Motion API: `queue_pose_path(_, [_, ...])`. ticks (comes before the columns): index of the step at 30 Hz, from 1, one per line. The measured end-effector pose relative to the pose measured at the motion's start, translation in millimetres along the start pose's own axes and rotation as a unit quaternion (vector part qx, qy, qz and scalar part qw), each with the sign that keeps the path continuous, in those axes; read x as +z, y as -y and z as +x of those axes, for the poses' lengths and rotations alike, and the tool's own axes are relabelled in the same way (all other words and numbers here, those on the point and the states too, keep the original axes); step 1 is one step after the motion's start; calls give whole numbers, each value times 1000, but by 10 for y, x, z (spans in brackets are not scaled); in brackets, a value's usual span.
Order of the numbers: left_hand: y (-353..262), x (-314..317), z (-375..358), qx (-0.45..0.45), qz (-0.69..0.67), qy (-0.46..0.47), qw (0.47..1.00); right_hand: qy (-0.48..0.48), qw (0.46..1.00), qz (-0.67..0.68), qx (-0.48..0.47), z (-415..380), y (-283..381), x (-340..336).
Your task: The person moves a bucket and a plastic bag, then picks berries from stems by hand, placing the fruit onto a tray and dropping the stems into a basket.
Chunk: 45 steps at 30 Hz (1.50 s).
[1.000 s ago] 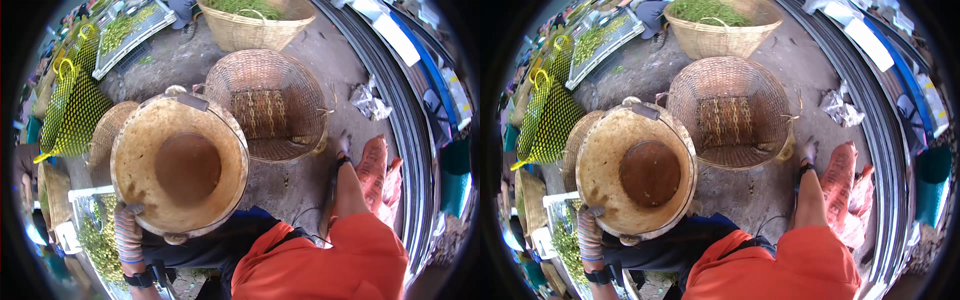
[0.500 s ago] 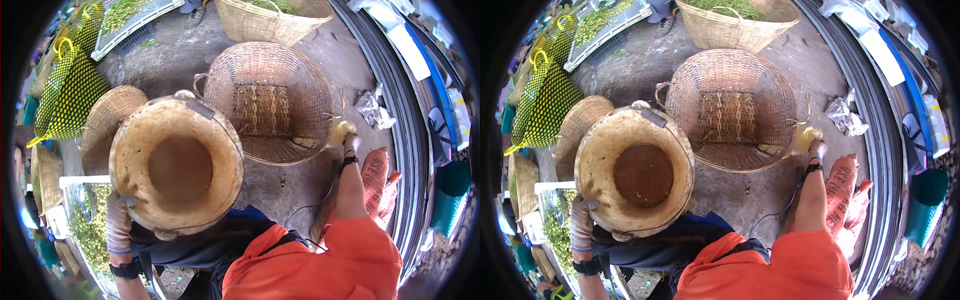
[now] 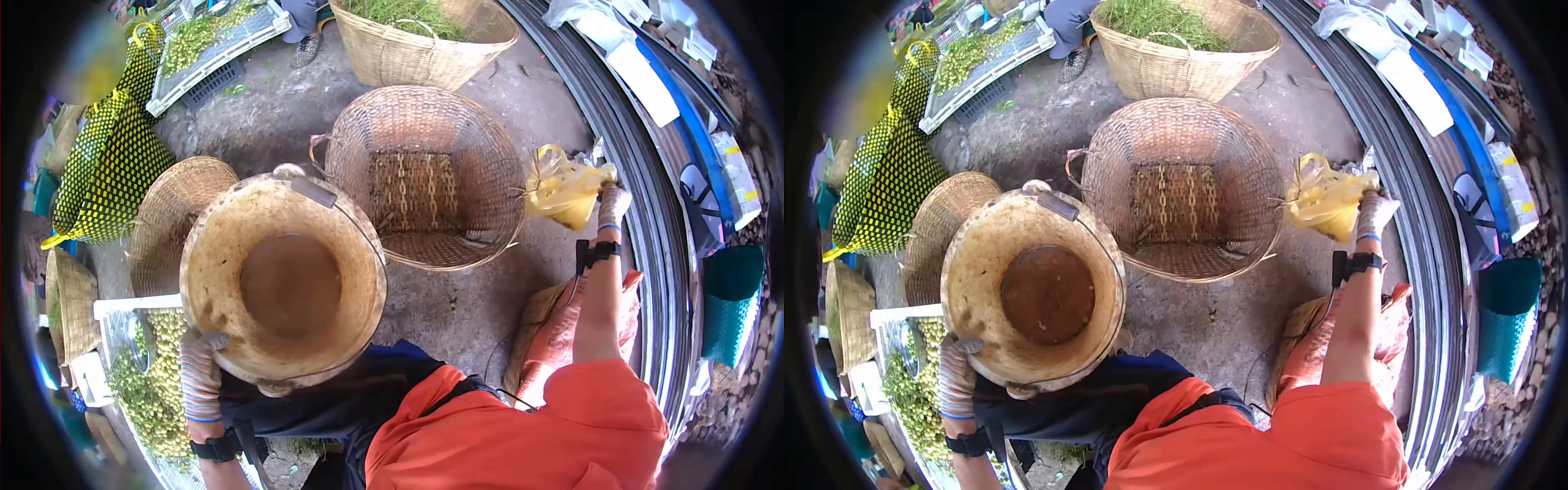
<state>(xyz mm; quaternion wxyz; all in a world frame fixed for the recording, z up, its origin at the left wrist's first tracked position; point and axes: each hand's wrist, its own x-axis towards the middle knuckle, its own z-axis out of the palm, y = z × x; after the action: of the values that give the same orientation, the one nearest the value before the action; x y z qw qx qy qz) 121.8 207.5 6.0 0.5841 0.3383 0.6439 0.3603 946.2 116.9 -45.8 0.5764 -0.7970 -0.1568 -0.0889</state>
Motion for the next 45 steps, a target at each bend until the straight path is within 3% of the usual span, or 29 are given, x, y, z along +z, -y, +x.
queue_pose_path(3, [156, -86, 68, 30, -42, -2, 999, 54, 997, 24, -45, 104, 485, -112])
queue_pose_path(6, [104, 26, -2, 71, -6, 14, 997, 42, 990, 100, -93, 110, 1183, -128])
queue_pose_path(14, [-77, 166, -124, 24, -15, -2, 1000, 57, 965, 202, -156, 66, 2518, -24])
queue_pose_path(17, [-39, 165, -113, 33, -24, -4, 999, 170, 926, 316, -118, 127, 2678, 100])
queue_pose_path(18, [-17, 151, -106, 41, -36, -6, 998, 138, 952, 109, -252, 8, 2683, 147])
queue_pose_path(19, [-21, 169, -118, 43, -36, -7, 998, 137, 939, 1, -316, -74, 2604, 231])
queue_pose_path(20, [-26, 211, -134, 44, -42, -21, 998, 125, 911, -99, -381, -166, 2533, 313])
queue_pose_path(21, [-22, 224, -146, 45, -48, -35, 997, 155, 902, -92, -391, -221, 2311, 465])
queue_pose_path(22, [25, 173, -115, 46, -50, -39, 997, 254, 941, 90, -205, -267, 2064, 620])
queue_pose_path(23, [105, 98, -50, 49, -54, -27, 997, 335, 905, 264, -2, -309, 1831, 771])
queue_pose_path(26, [129, 53, -40, 49, -54, -19, 997, 358, 895, 267, -6, -1189, 1455, 943])
queue_pose_path(27, [108, 64, -51, 44, -50, -22, 998, 442, 893, 84, -25, -1449, 1374, 944])
queue_pose_path(28, [86, 88, -71, 43, -48, -21, 998, 507, 855, -103, -41, -1693, 1254, 897])
queue_pose_path(29, [57, 131, -90, 35, -61, -16, 997, 552, 782, -285, -57, -1888, 1084, 822])
queue_pose_path(31, [55, 125, -95, 26, -71, -11, 997, 481, 765, -395, -166, -2245, 504, 555])
queue_pose_path(32, [86, 93, -74, 23, -69, -12, 997, 564, 716, -412, -12, -2390, 642, 385])
queue_pose_path(34, [120, 60, -41, 19, -65, -13, 998, 651, 658, -324, 195, -2797, 740, 94])
queue_pose_path(35, [132, 58, -27, 24, -65, -18, 997, 667, 665, -229, 246, -3004, 609, -19])
queue_pose_path(38, [116, 115, -24, 19, -80, -21, 996, 655, 681, -16, 327, -3454, -58, 146])
queue_pose_path(40, [63, 160, -63, 13, -92, -23, 995, 520, 692, 141, 481, -3677, -75, 457])
queue_pose_path(43, [26, 192, -110, 19, -95, -20, 995, 260, 621, 360, 646, -3888, -175, 897])
queue_pose_path(45, [54, 163, -81, 15, -81, -12, 996, 261, 649, 370, 612, -3861, -323, 901])
